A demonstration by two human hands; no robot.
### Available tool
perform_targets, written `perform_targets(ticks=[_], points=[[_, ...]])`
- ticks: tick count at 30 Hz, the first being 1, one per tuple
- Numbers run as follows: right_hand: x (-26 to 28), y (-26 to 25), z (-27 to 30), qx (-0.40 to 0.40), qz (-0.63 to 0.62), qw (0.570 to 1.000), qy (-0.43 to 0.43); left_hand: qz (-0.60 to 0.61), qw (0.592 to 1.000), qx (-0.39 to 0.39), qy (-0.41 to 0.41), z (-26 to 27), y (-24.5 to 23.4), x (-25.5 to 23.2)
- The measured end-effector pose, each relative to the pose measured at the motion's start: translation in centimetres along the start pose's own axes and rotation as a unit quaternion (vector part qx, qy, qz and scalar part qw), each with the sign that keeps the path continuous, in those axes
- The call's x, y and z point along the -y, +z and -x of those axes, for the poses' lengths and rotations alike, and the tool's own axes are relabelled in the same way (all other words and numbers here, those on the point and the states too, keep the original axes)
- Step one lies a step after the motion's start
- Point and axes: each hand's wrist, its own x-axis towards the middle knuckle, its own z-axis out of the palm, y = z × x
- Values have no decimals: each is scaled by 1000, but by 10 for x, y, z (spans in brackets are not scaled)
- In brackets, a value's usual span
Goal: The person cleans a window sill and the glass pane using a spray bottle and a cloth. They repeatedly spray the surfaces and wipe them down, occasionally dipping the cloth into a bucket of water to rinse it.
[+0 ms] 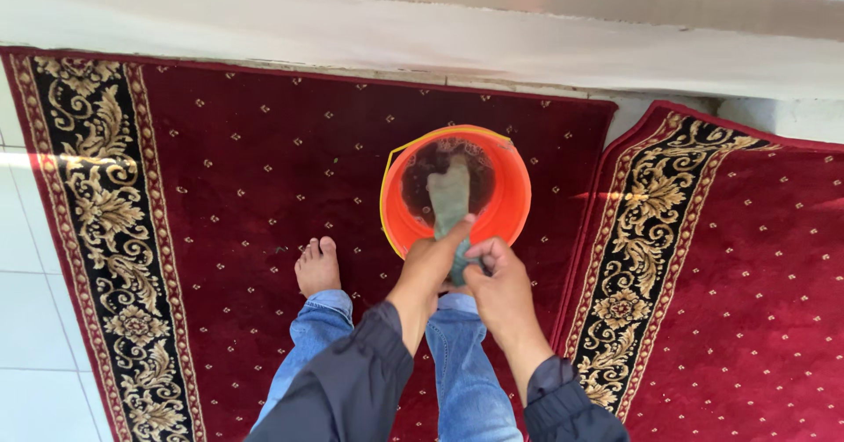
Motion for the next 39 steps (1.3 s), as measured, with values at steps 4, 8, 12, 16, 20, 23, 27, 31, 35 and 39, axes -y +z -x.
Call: perform_targets(ticks=[4,8,12,16,20,23,27,31,35,39], points=[[10,-6,-6,27,-162,981,101,121,990,63,-18,-12,4,-2],[19,-3,-3,-15,-181,978,105,190,978,46,-74,-26,10,6],[26,7,16,-124,422,864,-245,169,983,56,-38,-36,12,15],[31,11,12,-64,472,858,-190,122,987,92,-49,-34,8,13],[25,14,-4,-66,497,857,-117,72,991,86,-77,-29,11,10],[22,12,-15,-49,416,908,13,84,994,67,-24,-27,14,14],[9,7,-34,-19,362,931,49,105,992,60,-32,-36,8,20],[5,2,-46,43,204,967,148,132,989,70,-18,-60,4,30],[15,2,-57,77,70,957,272,192,979,71,-12,-75,4,38],[23,0,-60,148,13,942,302,223,972,42,-63,-68,4,25]])
